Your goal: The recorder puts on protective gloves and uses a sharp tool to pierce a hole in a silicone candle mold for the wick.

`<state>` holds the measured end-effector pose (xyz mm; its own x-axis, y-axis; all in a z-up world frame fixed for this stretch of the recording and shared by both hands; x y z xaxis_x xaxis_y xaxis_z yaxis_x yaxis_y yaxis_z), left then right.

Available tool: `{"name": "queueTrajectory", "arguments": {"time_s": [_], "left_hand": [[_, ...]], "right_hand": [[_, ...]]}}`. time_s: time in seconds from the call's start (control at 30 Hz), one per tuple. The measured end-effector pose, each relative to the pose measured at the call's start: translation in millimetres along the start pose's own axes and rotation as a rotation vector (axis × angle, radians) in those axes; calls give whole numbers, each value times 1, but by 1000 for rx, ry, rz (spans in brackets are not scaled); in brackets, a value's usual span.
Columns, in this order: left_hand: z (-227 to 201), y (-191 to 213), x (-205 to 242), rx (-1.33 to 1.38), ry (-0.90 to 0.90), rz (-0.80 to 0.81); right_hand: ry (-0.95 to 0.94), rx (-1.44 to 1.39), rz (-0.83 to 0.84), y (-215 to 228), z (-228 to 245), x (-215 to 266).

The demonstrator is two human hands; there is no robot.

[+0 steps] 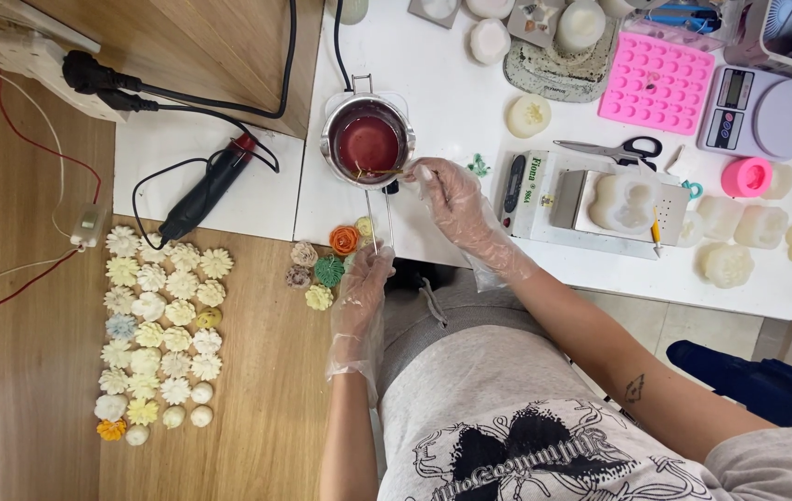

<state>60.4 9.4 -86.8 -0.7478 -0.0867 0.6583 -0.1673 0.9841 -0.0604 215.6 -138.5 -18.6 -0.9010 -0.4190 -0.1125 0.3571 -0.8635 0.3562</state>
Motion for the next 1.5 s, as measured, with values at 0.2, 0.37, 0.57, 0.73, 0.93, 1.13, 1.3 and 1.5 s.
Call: {"name": "queueTrajectory", "arguments": {"time_s": [0.2,0.37,0.57,0.73,0.93,1.13,1.3,1.5], "left_hand": [[3,-1,0,42,54,-5],[-2,0,1,37,11,-7],[6,0,-4,26,-3,0],[-9,1,3,53,-70,-1],[-16,0,5,17,-71,-3],[-22,0,8,-53,-51,-23],[-24,0,9,-55,-50,-22],[-20,1,6,-87,-26,-12]], "right_hand": [[190,150,51,-2,15,2],[243,182,50,-3,21,2],[61,112,-6,-2,-3,1],[-126,-162,-63,-3,-31,-2],[-290,-457,-149,-4,-74,-6],[-490,-522,-225,-7,-122,-1],[-526,-504,-234,-5,-121,0],[-540,-567,-213,1,-111,-7]]}}
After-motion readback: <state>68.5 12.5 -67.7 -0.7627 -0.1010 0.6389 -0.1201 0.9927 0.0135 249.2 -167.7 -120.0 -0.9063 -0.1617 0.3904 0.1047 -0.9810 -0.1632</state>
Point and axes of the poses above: each hand's wrist, its own x-axis away from the middle knuckle, its own y-axis out of the back of the hand, z = x × y, the point moved 9 cm from there along -x, towards the middle knuckle, and after that the axes turned 5 degrees about z, right-handed, at the moved point
